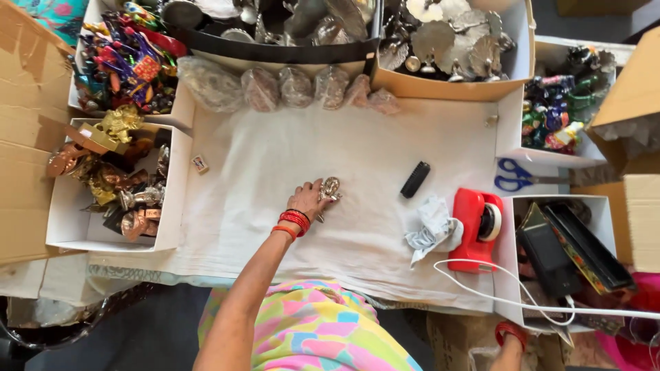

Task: The person cleans a small silver-colored decorative figurine using a white cloth. They wipe the object thoroughly on a white cloth-covered table surrounded by boxes of other decorations. The person holds the figurine in their left hand and wipes it with their right hand.

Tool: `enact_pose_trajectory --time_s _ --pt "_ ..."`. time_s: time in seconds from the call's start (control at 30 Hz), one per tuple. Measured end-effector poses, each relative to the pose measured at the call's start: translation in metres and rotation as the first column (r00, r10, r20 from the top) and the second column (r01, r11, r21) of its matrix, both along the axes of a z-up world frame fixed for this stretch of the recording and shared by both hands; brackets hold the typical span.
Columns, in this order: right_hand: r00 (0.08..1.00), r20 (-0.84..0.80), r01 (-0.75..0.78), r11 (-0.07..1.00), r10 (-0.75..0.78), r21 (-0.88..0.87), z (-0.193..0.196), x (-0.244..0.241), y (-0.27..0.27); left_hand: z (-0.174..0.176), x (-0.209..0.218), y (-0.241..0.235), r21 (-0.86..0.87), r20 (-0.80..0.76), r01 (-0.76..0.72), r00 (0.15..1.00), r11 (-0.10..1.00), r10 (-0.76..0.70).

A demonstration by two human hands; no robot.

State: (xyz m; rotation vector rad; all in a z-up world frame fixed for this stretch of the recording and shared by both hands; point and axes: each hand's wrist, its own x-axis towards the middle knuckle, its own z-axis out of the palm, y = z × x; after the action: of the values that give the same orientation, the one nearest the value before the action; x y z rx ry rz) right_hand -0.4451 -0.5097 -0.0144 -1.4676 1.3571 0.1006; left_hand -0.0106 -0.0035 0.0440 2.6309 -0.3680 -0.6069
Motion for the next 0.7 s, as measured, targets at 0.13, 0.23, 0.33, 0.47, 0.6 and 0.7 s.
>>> enact_pose_trajectory --time_s 0.13,0.23,0.33,0.47,0.6,0.7 --pt "0.968 0.138 0.201 0.977 -0.209 0.069 0.003 0.002 -0.009 0.000 -0.001 -0.001 0.020 -0.044 0.023 0.999 1.000 -0.022" --pt "0.898 0.230 0.353 0.926 -0.375 0.134 -0.002 -0.009 -0.013 0.003 0.001 0.003 -0.006 -0.066 0.032 0.997 0.999 -0.032" --pt "0.786 0.312 0.491 0.845 -0.534 0.210 -0.009 -0.025 -0.017 0.002 0.002 0.003 -0.023 -0.061 0.043 0.997 0.999 -0.044" --pt "0.577 0.396 0.636 0.698 -0.714 0.330 -0.019 -0.045 -0.014 0.002 0.004 0.005 -0.018 -0.068 0.056 0.996 0.998 -0.057" --pt "0.331 0.443 0.713 0.528 -0.833 0.462 -0.096 -0.098 -0.052 0.003 0.004 0.006 -0.038 -0.051 0.066 0.996 0.997 -0.068" --pt "0.279 0.472 0.711 0.510 -0.836 0.484 -0.044 -0.079 -0.011 0.004 0.005 0.006 -0.022 -0.070 0.059 0.996 0.998 -0.061"
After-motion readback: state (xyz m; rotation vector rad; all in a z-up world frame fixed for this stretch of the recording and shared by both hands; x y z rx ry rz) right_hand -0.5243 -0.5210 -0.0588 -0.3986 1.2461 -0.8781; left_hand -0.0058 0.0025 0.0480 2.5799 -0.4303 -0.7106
